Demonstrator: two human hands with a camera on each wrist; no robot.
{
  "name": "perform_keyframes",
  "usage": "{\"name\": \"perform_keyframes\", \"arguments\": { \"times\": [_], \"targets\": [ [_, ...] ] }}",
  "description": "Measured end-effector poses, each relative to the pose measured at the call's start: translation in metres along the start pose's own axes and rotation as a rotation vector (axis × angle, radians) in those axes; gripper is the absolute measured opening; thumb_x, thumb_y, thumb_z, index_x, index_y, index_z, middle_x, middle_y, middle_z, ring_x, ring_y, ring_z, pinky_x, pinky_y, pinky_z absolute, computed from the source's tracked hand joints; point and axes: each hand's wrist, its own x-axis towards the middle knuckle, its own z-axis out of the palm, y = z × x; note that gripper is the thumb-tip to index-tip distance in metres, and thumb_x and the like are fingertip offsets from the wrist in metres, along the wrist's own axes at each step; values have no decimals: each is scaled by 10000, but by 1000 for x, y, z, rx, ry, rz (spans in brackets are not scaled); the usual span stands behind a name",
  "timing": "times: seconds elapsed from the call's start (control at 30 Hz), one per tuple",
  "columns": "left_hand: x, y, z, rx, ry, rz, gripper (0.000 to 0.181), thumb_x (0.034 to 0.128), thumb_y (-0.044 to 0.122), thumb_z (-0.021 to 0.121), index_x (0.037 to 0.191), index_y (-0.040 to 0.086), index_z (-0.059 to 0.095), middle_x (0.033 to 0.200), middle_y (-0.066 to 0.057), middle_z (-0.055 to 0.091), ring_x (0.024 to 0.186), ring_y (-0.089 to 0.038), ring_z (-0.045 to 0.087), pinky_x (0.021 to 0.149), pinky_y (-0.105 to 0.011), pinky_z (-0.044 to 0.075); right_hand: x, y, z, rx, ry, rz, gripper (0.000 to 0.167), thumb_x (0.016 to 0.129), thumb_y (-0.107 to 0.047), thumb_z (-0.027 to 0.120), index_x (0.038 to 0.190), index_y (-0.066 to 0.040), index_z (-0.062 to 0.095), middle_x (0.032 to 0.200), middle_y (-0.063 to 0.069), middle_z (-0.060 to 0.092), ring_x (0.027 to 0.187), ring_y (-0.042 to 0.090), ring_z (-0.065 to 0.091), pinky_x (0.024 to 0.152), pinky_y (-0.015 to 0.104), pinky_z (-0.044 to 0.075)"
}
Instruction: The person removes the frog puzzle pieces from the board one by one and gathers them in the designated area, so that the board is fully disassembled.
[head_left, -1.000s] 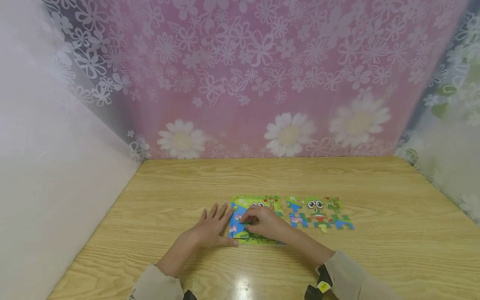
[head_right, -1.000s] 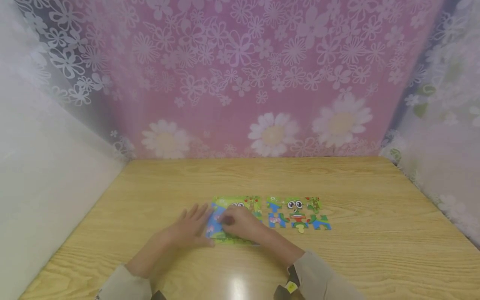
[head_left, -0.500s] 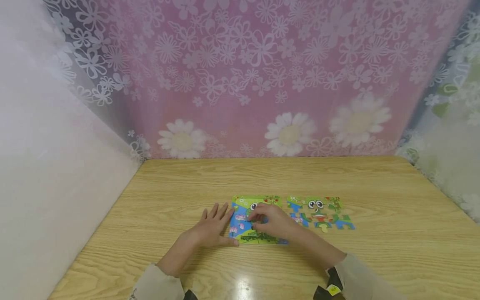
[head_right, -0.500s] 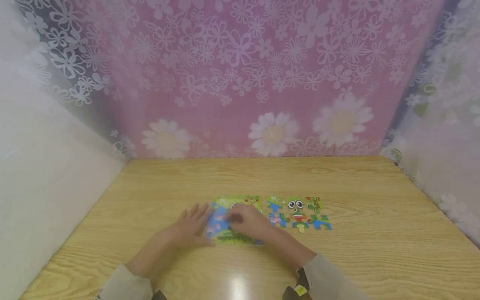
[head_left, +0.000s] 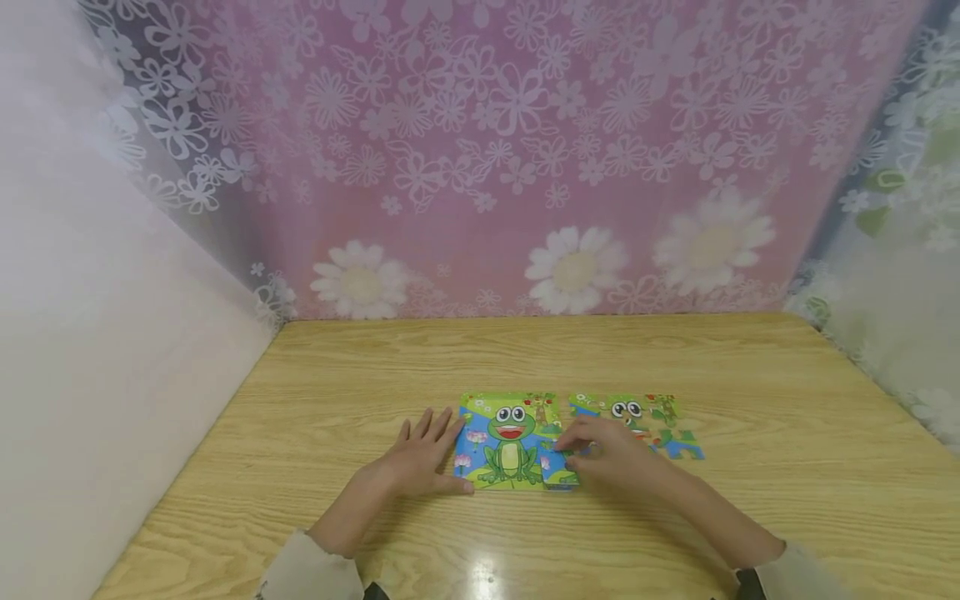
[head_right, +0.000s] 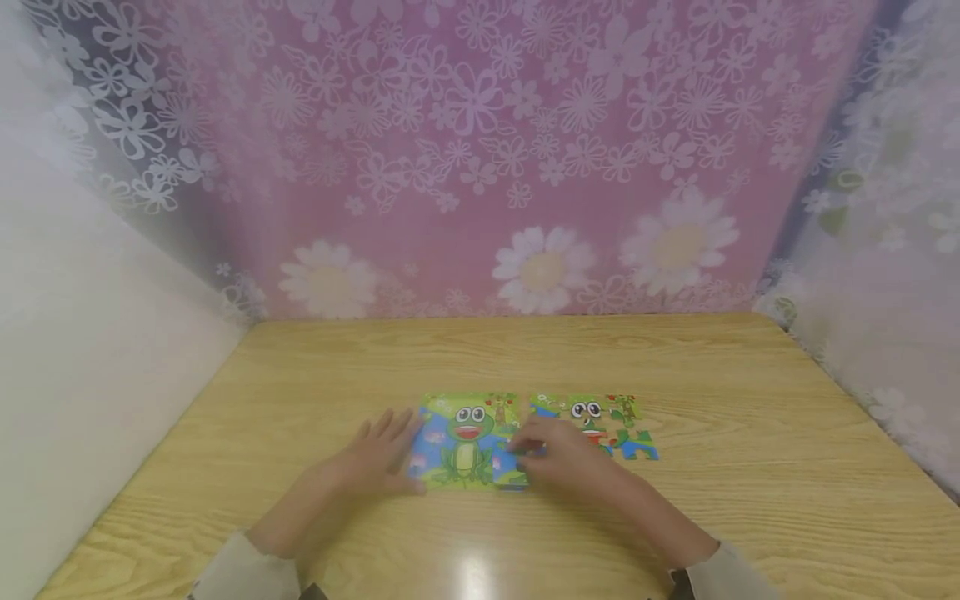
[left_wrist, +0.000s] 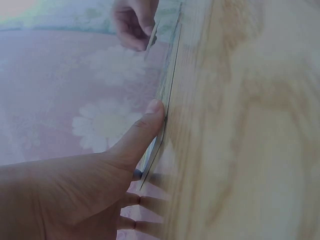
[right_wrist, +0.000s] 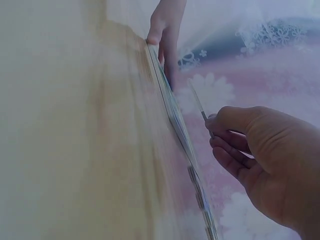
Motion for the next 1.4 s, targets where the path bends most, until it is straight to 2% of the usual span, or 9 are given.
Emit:
{"name": "perform_keyframes", "arguments": {
  "times": [0.17, 0.27, 0.43, 0.77, 0.9, 1.0, 1.23, 1.4],
  "targets": [
    [-1, 1, -1, -15, 2, 4, 960, 805, 622, 545, 1484, 93, 118, 1510, -171, 16, 1341, -407, -40, 1020, -598, 8, -17, 6, -9, -40, 8, 48, 187, 812, -68, 695, 971, -160, 662, 938, -125, 568, 861, 66, 553, 752, 259, 487],
    [-2, 2, -2, -23, 2, 6, 955, 808, 609, 555, 1483, 89, 122, 1509, -173, 18, 1340, -411, -42, 1020, -597, 3, -25, 10, -13, -40, 16, 33, 183, 805, -49, 696, 960, -140, 663, 924, -106, 557, 843, 74, 559, 724, 247, 493],
    [-2, 1, -1, -24, 3, 13, 956, 809, 607, 554, 1482, 84, 121, 1509, -177, 11, 1337, -417, -47, 1018, -599, -5, -38, 13, -21, -19, -4, 24, 150, 834, -108, 684, 979, -137, 661, 918, -98, 565, 863, 97, 563, 746, 259, 489],
    [0, -1, 2, -20, 6, 14, 963, 802, 620, 551, 1484, 94, 121, 1510, -173, 11, 1337, -420, -43, 1017, -603, 1, -47, 20, -23, -69, -35, 21, 134, 841, -147, 682, 970, -185, 677, 970, -124, 613, 949, 157, 563, 792, 337, 479],
    [-1, -1, 2, -30, 5, 14, 968, 799, 621, 555, 1483, 90, 123, 1510, -173, 9, 1337, -418, -48, 1016, -604, -5, -49, 21, -23, -79, -40, 20, 149, 835, -134, 687, 974, -185, 675, 993, -105, 623, 1039, 296, 546, 852, 459, 443],
    [0, -1, 2, -22, 2, 13, 975, 796, 631, 547, 1484, 94, 113, 1511, -165, 2, 1339, -410, -52, 1017, -600, -10, -50, 21, -23, -102, -41, 22, 161, 827, -128, 692, 977, -183, 678, 1005, -108, 620, 1065, 338, 524, 862, 522, 408],
    [-2, 1, 0, -26, 10, 17, 964, 803, 613, 558, 1482, 83, 125, 1509, -175, 16, 1336, -421, -42, 1014, -606, -4, -48, 23, -21, -173, -23, -53, 203, 794, -67, 710, 973, -157, 683, 977, -131, 579, 922, 123, 543, 796, 406, 470],
    [-2, 3, -3, -20, 8, 18, 953, 810, 599, 563, 1481, 78, 130, 1506, -183, 24, 1335, -426, -38, 1014, -607, 2, -48, 24, -20, -168, -28, -63, 201, 797, -75, 711, 975, -164, 684, 957, -148, 557, 898, 93, 527, 791, 384, 467]
  ]
}}
